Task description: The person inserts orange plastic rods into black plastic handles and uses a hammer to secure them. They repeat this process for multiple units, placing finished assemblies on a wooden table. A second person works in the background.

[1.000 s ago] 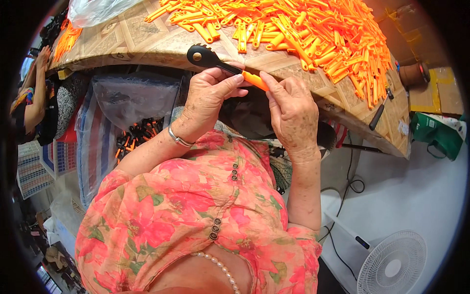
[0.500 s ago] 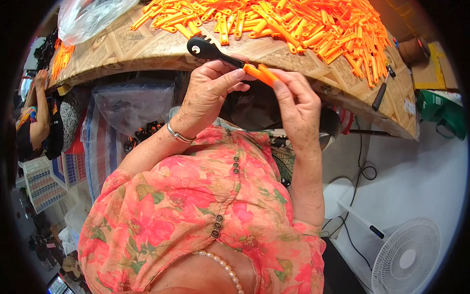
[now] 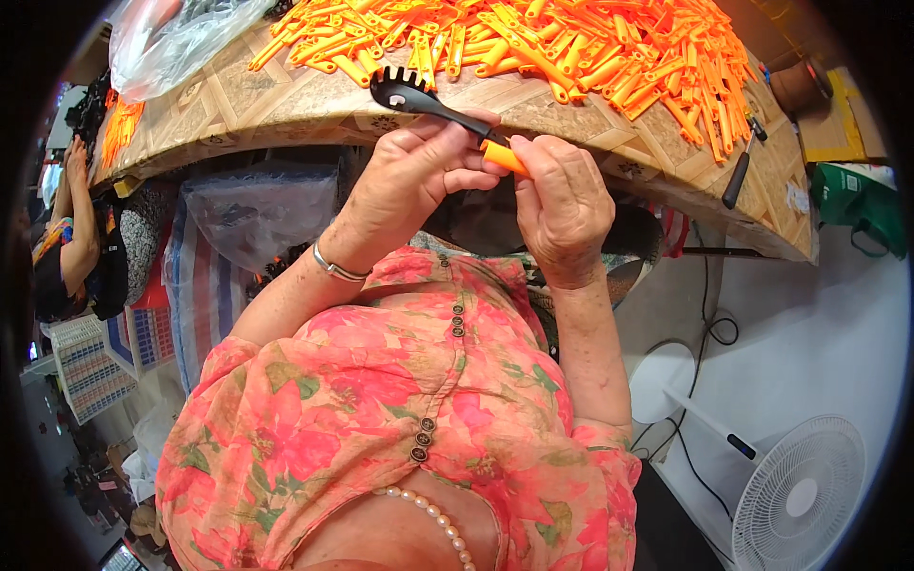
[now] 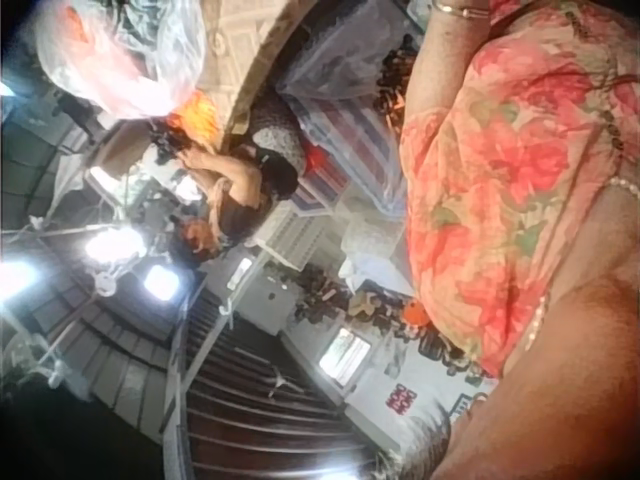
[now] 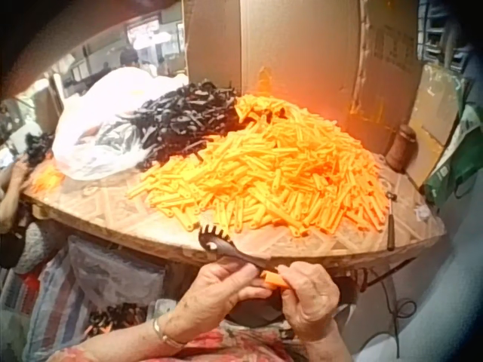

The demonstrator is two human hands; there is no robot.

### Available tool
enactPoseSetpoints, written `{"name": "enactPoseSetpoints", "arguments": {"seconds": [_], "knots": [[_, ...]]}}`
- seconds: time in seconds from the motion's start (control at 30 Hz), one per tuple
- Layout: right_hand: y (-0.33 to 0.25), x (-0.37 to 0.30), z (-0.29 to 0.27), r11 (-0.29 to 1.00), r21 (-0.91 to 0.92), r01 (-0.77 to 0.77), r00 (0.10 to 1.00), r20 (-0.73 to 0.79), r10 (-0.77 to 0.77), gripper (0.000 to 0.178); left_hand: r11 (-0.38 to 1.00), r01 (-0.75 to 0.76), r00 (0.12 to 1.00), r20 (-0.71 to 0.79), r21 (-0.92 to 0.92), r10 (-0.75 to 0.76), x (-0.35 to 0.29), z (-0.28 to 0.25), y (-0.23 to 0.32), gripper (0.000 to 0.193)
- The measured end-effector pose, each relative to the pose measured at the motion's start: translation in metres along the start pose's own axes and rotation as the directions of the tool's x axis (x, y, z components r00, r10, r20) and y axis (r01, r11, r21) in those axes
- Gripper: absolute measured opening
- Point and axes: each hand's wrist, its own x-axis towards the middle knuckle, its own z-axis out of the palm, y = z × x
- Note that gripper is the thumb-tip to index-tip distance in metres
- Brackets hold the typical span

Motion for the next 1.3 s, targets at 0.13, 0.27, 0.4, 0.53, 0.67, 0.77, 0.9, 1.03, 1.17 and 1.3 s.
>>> {"name": "enactPoseSetpoints", "arguments": {"seconds": [0.13,0.27,0.4,0.53,0.67,0.77,0.9,1.03,1.17,1.3], "knots": [[-0.001,-0.007,-0.001,0.998,-0.043,0.051,0.996,0.072,-0.048,0.037,0.999,-0.011,0.998,-0.057,0.044,0.014,0.0,-0.006,-0.003,0.024],[0.0,-0.009,0.004,0.999,0.015,0.043,0.996,0.073,-0.044,0.039,0.982,-0.075,0.992,-0.086,0.176,0.091,-0.001,-0.013,-0.004,0.022],[-0.002,-0.003,0.002,0.999,0.023,-0.027,0.999,0.019,0.026,0.042,0.948,-0.055,0.985,-0.137,0.314,0.103,-0.001,-0.013,0.001,0.021],[-0.007,0.0,-0.002,0.992,-0.123,0.002,0.986,0.163,0.019,0.047,0.953,-0.057,0.982,-0.153,0.299,0.107,-0.003,-0.01,-0.005,0.021],[-0.012,-0.005,-0.001,0.995,-0.046,-0.083,0.955,0.281,0.093,0.05,0.96,-0.022,0.985,-0.158,0.279,0.069,-0.005,-0.01,-0.007,0.021],[-0.016,-0.004,-0.003,0.987,-0.014,-0.161,0.939,0.305,0.158,0.042,0.961,0.002,0.978,-0.199,0.278,0.056,-0.006,-0.01,-0.008,0.022],[-0.015,-0.008,0.0,0.982,0.002,-0.191,0.953,0.239,0.185,0.035,0.962,-0.012,0.979,-0.194,0.274,0.068,-0.006,-0.009,-0.01,0.023],[-0.016,-0.011,0.001,0.981,-0.069,-0.183,0.967,0.166,0.192,0.037,0.961,-0.015,0.98,-0.186,0.278,0.069,-0.008,-0.006,-0.01,0.024],[-0.018,-0.017,0.001,0.974,-0.133,-0.183,0.974,0.113,0.198,0.034,0.966,-0.019,0.98,-0.188,0.26,0.07,-0.008,-0.006,-0.013,0.025],[-0.019,-0.015,0.003,0.977,-0.127,-0.173,0.981,0.071,0.182,0.032,0.97,-0.023,0.973,-0.216,0.24,0.077,-0.008,-0.004,-0.013,0.026]]}}
